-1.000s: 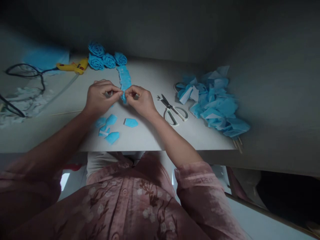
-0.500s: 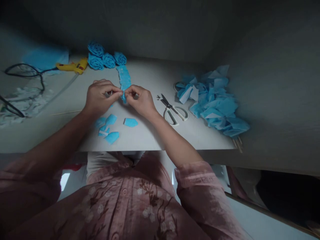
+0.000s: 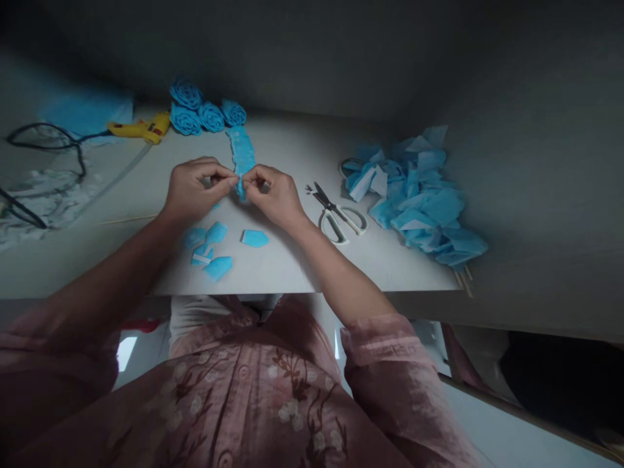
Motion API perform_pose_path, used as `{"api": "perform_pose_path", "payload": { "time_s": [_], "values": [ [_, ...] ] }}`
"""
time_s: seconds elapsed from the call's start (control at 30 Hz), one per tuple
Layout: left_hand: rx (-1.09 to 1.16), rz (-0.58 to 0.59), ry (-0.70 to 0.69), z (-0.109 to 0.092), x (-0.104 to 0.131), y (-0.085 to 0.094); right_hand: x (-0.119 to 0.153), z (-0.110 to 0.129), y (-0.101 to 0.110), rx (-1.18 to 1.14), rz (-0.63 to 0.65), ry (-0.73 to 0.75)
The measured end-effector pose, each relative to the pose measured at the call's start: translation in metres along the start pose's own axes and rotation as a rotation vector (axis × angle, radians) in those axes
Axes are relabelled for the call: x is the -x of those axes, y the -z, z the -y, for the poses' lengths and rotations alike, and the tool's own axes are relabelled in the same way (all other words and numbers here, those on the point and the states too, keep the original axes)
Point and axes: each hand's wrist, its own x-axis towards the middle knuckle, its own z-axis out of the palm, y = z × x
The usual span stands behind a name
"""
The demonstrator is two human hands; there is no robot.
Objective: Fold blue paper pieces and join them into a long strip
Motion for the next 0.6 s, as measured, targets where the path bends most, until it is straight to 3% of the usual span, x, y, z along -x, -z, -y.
{"api": "perform_pose_path", "payload": {
  "time_s": [0.6],
  "values": [
    [0.083, -0.039, 0.074, -0.0035, 0.0006, -0.0026, -0.0022, -0.0020, 0.0006, -0.050, -0.002, -0.045]
  ]
}}
